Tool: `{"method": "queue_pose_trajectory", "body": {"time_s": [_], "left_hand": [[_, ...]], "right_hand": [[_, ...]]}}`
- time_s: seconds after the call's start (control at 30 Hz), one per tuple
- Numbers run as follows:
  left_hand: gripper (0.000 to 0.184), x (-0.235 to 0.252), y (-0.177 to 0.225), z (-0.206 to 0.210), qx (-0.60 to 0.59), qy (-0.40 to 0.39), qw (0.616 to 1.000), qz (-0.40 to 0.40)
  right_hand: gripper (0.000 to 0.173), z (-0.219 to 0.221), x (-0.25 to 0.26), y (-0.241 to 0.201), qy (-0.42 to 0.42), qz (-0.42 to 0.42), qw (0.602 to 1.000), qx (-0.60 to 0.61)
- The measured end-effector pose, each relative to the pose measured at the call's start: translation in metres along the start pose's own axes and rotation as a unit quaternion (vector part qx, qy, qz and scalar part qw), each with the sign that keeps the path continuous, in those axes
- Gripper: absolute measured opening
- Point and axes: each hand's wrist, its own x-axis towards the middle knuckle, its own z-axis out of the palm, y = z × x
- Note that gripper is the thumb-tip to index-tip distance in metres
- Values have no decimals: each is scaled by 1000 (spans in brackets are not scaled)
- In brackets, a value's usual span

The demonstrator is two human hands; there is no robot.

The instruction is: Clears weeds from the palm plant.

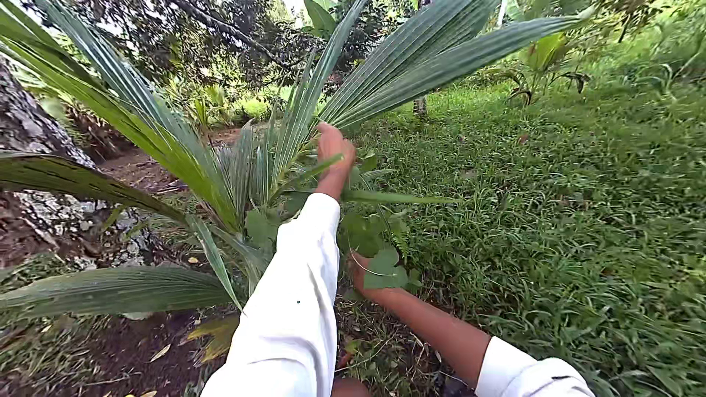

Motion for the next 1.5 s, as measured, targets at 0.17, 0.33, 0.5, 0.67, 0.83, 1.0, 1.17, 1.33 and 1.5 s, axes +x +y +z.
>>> {"method": "queue_pose_trajectory", "body": {"time_s": [0.17,0.33,0.5,0.67,0.83,1.0,1.17,1.33,1.5], "left_hand": [[30,-46,17,15,-3,-63,988,140],[26,-109,48,48,79,-186,914,351],[28,-163,69,75,158,-447,735,484],[56,-195,73,22,172,-551,685,445],[31,-110,68,-43,24,-130,907,400],[33,-3,14,-64,181,-48,966,178],[25,19,-10,-62,288,-80,938,175],[29,8,34,-87,198,35,926,318],[17,32,135,58,22,209,680,702]], "right_hand": [[37,9,13,32,35,-13,995,92],[37,19,9,14,116,-16,983,142],[37,-9,47,-19,-73,3,996,51],[37,5,35,-2,6,0,997,76],[36,16,14,-4,19,49,993,102],[38,13,2,-8,-19,54,996,71],[39,4,-2,-14,-30,59,996,68],[39,-1,5,-18,-28,50,998,37],[38,-15,-28,-40,48,71,993,80]]}}
